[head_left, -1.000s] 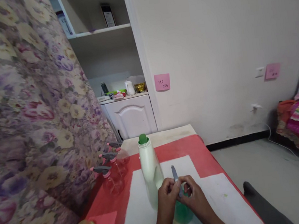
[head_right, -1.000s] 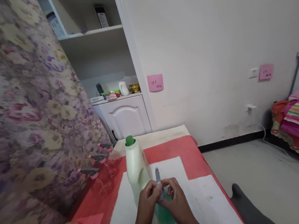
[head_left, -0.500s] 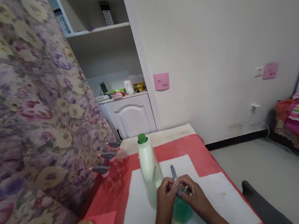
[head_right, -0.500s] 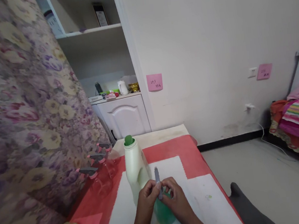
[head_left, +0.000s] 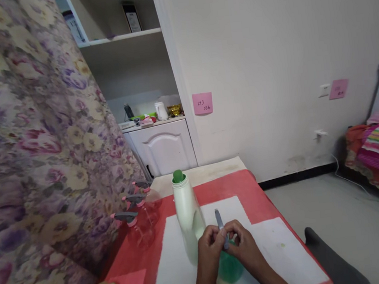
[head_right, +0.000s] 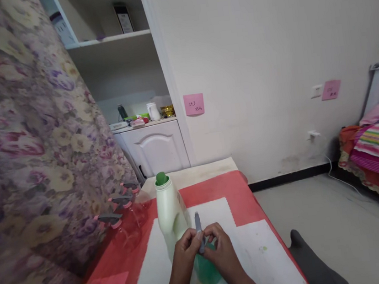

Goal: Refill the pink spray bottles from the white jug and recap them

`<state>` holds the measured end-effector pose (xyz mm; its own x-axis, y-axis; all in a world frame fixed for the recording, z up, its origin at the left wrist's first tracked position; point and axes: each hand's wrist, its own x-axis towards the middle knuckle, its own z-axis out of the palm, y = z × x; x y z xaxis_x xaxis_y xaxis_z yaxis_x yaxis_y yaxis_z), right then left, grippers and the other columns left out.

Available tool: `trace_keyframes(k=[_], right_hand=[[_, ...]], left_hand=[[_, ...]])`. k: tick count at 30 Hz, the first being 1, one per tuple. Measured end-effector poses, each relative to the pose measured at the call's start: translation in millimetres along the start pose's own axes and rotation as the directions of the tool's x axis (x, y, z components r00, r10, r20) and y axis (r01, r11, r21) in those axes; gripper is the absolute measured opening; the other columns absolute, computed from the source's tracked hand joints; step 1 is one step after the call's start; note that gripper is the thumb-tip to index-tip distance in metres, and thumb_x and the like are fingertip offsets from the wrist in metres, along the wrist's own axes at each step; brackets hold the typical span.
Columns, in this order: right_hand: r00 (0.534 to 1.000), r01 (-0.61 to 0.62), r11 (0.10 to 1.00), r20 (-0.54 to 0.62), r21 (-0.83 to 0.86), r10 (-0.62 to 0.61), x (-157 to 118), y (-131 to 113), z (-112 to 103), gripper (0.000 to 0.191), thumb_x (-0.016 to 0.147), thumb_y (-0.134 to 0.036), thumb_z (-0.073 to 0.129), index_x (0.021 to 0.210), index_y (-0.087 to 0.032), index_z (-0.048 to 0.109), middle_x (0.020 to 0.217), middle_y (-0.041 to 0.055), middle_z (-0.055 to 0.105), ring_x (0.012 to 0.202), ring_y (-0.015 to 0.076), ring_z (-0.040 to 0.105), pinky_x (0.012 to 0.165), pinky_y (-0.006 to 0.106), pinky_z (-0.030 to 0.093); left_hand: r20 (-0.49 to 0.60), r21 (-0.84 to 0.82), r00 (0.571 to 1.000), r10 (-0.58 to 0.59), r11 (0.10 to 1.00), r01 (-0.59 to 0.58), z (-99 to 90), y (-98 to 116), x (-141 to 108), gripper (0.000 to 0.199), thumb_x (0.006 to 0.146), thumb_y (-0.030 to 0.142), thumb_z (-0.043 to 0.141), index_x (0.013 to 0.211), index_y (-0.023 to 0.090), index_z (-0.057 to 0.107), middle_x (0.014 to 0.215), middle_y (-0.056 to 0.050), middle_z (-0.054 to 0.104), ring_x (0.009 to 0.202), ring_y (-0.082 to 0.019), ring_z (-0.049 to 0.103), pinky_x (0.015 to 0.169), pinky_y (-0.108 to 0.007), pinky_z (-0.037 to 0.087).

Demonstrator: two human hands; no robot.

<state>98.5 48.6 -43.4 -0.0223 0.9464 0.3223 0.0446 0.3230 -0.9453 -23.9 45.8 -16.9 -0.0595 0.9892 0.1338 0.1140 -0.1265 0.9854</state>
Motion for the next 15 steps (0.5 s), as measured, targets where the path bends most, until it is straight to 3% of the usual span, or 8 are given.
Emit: trace_keyframes(k=[3,9,15], right_hand=[[0.998,-0.017,1.000,-0.065,-0.027,0.015,-0.3,1.3,2.4,0.018,0.066,-0.023,0.072,0.077,-0.020,0.058,0.073,-0.0031,0.049,0.068,0.0161,0.047,0.060,0.026,0.037],[0.995,0.021,0.999,0.099,0.026,-0.024,-0.5,-1.7,-5.4,0.016,0.074,-0.030,0.067,0.086,-0.019,0.066,0.085,0.0018,0.057,0.076,0.0185,0.052,0.061,0.026,0.038],[0.999,-0.038,0.999,-0.033,0.010,0.038,-0.1,-3.7,-1.1,0.018,0.066,-0.025,0.073,0.077,-0.019,0.060,0.074,-0.0022,0.052,0.070,0.0167,0.049,0.060,0.025,0.036]], left_hand=[[0.005,0.004,1.000,-0.006,1.000,0.006,-0.3,0.6,-0.1,0.041,0.069,0.057,0.067,0.061,0.020,0.053,0.055,0.006,0.046,0.055,-0.013,0.044,0.053,-0.024,0.036],[0.007,0.004,1.000,0.006,1.000,-0.006,-0.1,1.9,0.2,0.040,0.070,0.056,0.066,0.063,0.019,0.054,0.056,0.005,0.047,0.057,-0.013,0.045,0.056,-0.024,0.037],[-0.009,0.015,1.000,0.013,1.000,-0.012,-0.1,-3.9,2.5,0.040,0.072,0.056,0.064,0.062,0.019,0.053,0.056,0.006,0.045,0.057,-0.013,0.043,0.055,-0.024,0.034]])
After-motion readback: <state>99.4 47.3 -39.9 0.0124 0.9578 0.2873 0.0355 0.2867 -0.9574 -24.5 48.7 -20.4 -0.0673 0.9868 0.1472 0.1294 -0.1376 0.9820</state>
